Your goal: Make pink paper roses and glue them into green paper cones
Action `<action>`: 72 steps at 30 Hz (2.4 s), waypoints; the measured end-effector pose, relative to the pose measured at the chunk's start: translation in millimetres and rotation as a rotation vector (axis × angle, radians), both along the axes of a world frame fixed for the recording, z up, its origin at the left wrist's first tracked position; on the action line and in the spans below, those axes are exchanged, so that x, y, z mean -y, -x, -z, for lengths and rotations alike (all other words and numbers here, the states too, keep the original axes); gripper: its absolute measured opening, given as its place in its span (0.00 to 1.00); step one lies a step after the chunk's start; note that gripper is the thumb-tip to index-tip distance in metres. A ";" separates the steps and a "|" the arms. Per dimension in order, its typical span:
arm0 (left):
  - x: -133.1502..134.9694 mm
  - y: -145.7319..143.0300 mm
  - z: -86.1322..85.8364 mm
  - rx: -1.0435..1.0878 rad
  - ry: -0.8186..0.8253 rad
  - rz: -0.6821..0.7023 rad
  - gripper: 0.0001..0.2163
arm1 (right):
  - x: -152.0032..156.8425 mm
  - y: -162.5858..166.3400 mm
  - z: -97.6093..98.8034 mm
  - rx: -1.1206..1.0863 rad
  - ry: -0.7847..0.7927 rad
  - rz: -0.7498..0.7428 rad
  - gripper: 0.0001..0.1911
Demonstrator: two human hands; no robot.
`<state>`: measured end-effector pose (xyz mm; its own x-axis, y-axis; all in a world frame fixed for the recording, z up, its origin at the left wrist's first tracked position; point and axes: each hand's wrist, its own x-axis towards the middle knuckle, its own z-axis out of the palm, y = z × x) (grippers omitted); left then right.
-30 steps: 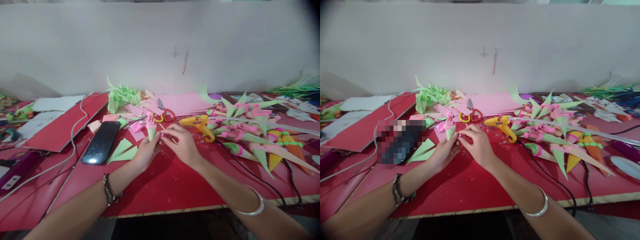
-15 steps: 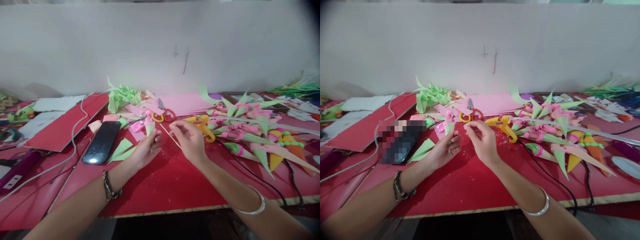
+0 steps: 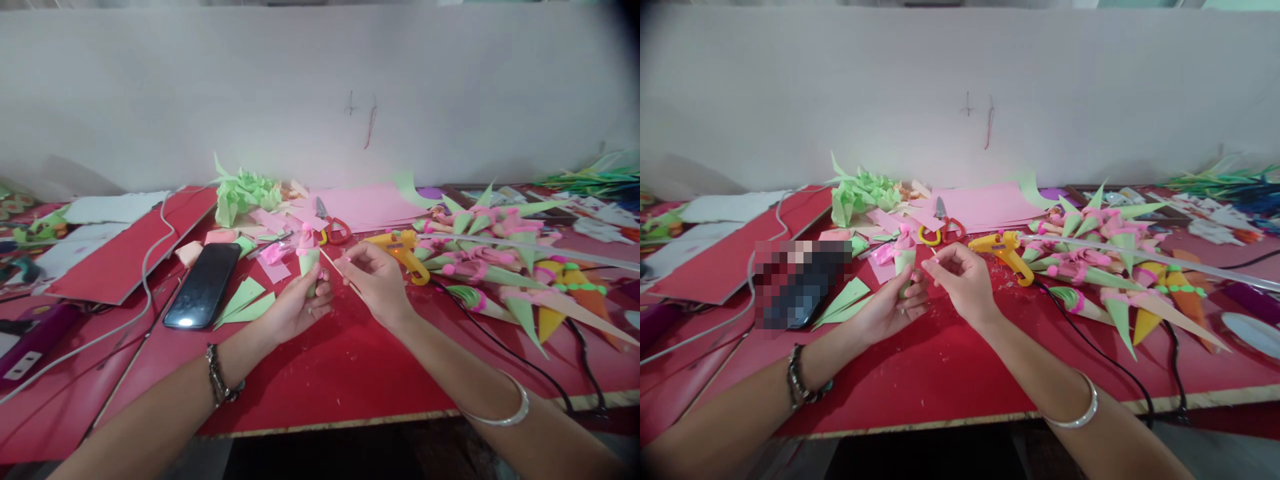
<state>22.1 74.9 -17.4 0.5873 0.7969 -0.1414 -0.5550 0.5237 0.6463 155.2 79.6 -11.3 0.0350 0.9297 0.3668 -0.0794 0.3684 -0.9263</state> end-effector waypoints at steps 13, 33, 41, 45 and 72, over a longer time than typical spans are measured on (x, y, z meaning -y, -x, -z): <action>-2.0 1.6 4.3 -0.013 -0.064 0.050 0.11 | -2.5 -1.2 3.0 0.006 0.005 -0.036 0.09; 4.3 -3.6 3.2 -0.065 -0.062 0.079 0.11 | -3.4 -0.5 0.5 0.019 0.005 0.058 0.09; 7.5 -7.9 1.6 -0.160 -0.019 0.046 0.12 | -0.4 -0.5 -2.5 0.063 -0.033 0.185 0.04; 7.6 -7.8 3.4 -0.169 -0.022 0.052 0.13 | 0.6 -0.2 -4.2 0.080 -0.052 0.147 0.05; 6.4 -6.9 9.4 -0.228 -0.171 0.038 0.12 | -1.2 0.2 -1.7 0.192 -0.094 -0.018 0.04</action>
